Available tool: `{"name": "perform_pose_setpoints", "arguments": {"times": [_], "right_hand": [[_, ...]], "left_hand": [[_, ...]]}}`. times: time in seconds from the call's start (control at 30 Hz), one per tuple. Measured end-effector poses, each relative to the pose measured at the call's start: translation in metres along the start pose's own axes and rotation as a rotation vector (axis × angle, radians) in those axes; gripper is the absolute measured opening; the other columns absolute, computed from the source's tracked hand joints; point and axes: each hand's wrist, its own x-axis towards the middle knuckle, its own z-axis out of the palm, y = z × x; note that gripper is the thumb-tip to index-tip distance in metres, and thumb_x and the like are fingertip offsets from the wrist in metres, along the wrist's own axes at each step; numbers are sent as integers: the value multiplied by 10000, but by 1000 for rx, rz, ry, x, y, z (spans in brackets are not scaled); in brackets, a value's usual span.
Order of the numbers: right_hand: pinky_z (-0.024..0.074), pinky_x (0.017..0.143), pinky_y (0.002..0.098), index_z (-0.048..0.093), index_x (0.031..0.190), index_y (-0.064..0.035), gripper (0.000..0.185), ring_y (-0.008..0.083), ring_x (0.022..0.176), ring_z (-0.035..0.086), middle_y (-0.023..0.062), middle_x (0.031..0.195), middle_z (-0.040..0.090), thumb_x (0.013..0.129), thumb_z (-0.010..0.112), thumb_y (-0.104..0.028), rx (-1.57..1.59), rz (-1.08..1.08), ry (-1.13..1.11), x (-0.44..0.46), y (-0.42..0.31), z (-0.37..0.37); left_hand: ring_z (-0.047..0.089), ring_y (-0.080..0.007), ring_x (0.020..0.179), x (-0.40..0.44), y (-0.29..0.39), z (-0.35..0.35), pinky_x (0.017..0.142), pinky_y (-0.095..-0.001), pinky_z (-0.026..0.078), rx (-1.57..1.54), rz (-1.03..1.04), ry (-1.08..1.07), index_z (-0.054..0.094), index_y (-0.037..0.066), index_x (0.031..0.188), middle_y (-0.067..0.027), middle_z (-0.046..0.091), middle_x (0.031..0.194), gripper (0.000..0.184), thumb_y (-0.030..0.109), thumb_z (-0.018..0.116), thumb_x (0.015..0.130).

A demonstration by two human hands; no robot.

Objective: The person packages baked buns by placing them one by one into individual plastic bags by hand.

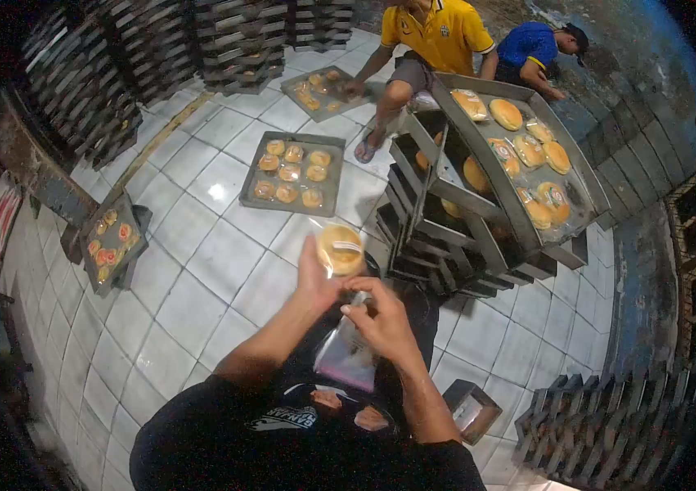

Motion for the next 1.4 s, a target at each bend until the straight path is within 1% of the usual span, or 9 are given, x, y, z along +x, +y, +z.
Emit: {"name": "perform_pose_setpoints", "arguments": {"times": [0.17, 0.23, 0.4, 0.5, 0.57, 0.83, 1.0, 1.1, 1.4], "right_hand": [[487, 531, 255, 543, 807, -30, 228, 125, 612, 588, 57, 847, 654, 906, 749, -42, -52, -195, -163, 8, 25, -5], [481, 515, 288, 510, 747, -54, 283, 160, 576, 575, 119, 792, 630, 884, 754, -17, 656, 112, -686, -30, -11, -27], [568, 756, 380, 657, 989, 16, 205, 302, 881, 697, 176, 978, 683, 857, 788, -70, -473, -284, 368, -8, -2, -14], [570, 829, 388, 678, 1116, 14, 296, 339, 964, 693, 184, 1034, 695, 853, 776, -79, -573, -553, 285, -9, -8, -12], [523, 735, 294, 665, 1106, 22, 262, 195, 812, 658, 124, 981, 677, 890, 761, -90, -452, -376, 278, 7, 13, -20], [517, 673, 351, 701, 995, 33, 209, 170, 754, 672, 136, 790, 672, 972, 677, -174, -387, -241, 319, 35, 30, -28], [413, 587, 282, 664, 831, 4, 327, 93, 655, 494, 1, 673, 547, 1013, 644, -267, -226, -11, 354, 58, 33, -50], [343, 528, 260, 641, 764, -73, 351, 40, 598, 406, -54, 650, 491, 1030, 634, -302, 161, 172, 249, 51, 49, -66], [542, 621, 274, 649, 891, -49, 261, 131, 698, 656, 96, 961, 727, 1040, 625, -262, 682, 417, 350, -21, 81, -4]], "left_hand": [[627, -340, 1198, 10, -17, 3, 1039, -480, 515, 9, -49, -29, 556, 29, 1344, -190, 646, 1271, 683, 597, 294, 1070], [626, -340, 1199, 1, 0, 1, 1060, -485, 503, -28, -15, 0, 561, 33, 1339, -185, 649, 1270, 653, 577, 315, 1074], [631, -284, 1180, -47, 7, 7, 1024, -436, 521, 15, -192, -61, 591, 51, 1300, -149, 659, 1261, 521, 477, 371, 1095], [639, -245, 1140, -42, 0, -16, 1004, -396, 527, 3, -474, -164, 588, 42, 1333, -125, 668, 1220, 482, 420, 407, 1095], [637, -180, 1080, -36, 8, 2, 965, -345, 506, 684, 224, -29, 621, 26, 1287, -62, 682, 1140, 482, 440, 490, 1079], [639, -126, 881, -19, 3, 9, 800, -271, 508, 1067, 785, -246, 728, -14, 1051, -65, 696, 970, 301, 244, 574, 1070], [575, -93, 662, -16, 14, 25, 626, -268, 456, 1033, 607, 120, 643, -14, 780, -25, 603, 671, 359, 227, 608, 1044], [602, -124, 849, -23, 23, 13, 740, -320, 485, 1286, 1050, 13, 651, -13, 771, -72, 654, 913, 306, 172, 630, 1014], [597, -116, 800, -45, 6, -29, 765, -271, 467, 766, 204, -37, 717, -19, 929, -31, 701, 890, 207, 134, 610, 1020]]}}
